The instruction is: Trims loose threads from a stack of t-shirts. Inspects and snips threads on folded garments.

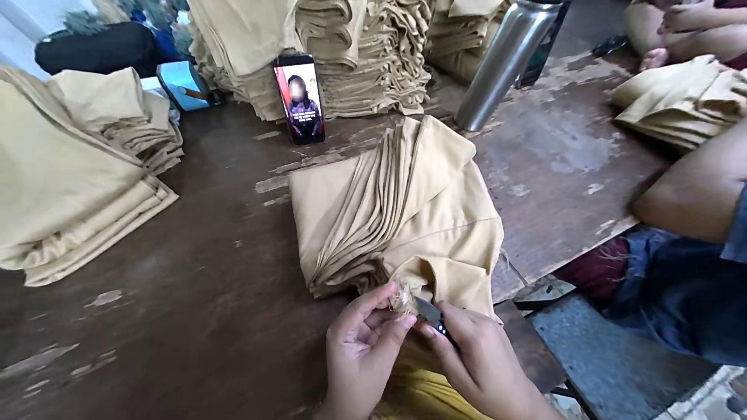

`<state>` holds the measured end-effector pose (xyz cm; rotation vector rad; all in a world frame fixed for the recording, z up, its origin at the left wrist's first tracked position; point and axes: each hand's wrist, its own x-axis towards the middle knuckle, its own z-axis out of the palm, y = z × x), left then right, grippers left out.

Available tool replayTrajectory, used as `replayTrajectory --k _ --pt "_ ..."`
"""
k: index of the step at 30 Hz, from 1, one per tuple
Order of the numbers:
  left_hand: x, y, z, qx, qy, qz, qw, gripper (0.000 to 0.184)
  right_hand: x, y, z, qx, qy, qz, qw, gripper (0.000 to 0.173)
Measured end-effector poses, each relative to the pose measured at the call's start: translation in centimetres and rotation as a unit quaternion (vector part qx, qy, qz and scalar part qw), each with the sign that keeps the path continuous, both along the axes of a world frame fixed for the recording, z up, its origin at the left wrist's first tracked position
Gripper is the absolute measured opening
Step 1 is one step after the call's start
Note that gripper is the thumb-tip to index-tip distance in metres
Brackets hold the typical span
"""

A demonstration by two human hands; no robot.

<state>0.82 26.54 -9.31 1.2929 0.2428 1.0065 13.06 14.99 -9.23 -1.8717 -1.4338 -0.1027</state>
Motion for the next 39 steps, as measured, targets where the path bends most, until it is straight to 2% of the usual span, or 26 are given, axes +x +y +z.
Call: replayTrajectory --k 5,9,12,16,23,26,29,31,35,39 --pt "0.5 0.7 -0.6 -0.035 -0.009 0.005 0.999 0.016 0.2 -0.1 -0.4 0.028 0.077 0.045 0.996 0.042" --pt "0.0 0.3 0.6 -0.134 0.007 -0.007 0.991 0.007 0.3 0.0 -1.1 0.033 0.073 0.039 0.996 0.042" --pt "-0.6 0.1 1.3 -0.161 0.023 -0.012 0.987 0.007 0.4 -0.3 -1.4 0.036 0.063 0.041 0.996 0.042" --pt "-1.1 0.1 0.9 -0.136 0.004 -0.023 0.990 0.008 0.0 -0.2 -1.2 0.029 0.048 0.036 0.998 0.042" --pt "-1.2 0.0 0.6 -0.013 0.018 0.003 1.000 0.013 -1.0 0.9 -0.4 0.021 -0.021 -0.003 1.000 0.044" --pt "-1.1 -0.1 0.7 -0.023 0.022 0.011 0.999 0.012 -1.1 1.0 -0.4 0.022 -0.027 -0.007 0.999 0.048" --pt "-1.0 0.0 0.5 -0.045 0.032 0.017 0.998 0.006 -0.6 0.8 -0.3 0.020 0.031 0.012 0.999 0.051" --pt "-0.8 0.0 0.5 -0.060 0.025 0.015 0.998 0.010 0.0 0.6 -0.2 0.044 0.105 0.045 0.993 0.048" --pt "-0.4 0.1 0.4 -0.047 0.019 0.007 0.999 0.027 0.5 1.6 0.0 0.158 0.213 0.111 0.958 0.023" --pt "-0.3 0.3 0.3 -0.029 0.027 -0.004 0.999 0.029 0.5 3.1 0.3 0.200 0.217 0.133 0.946 0.025"
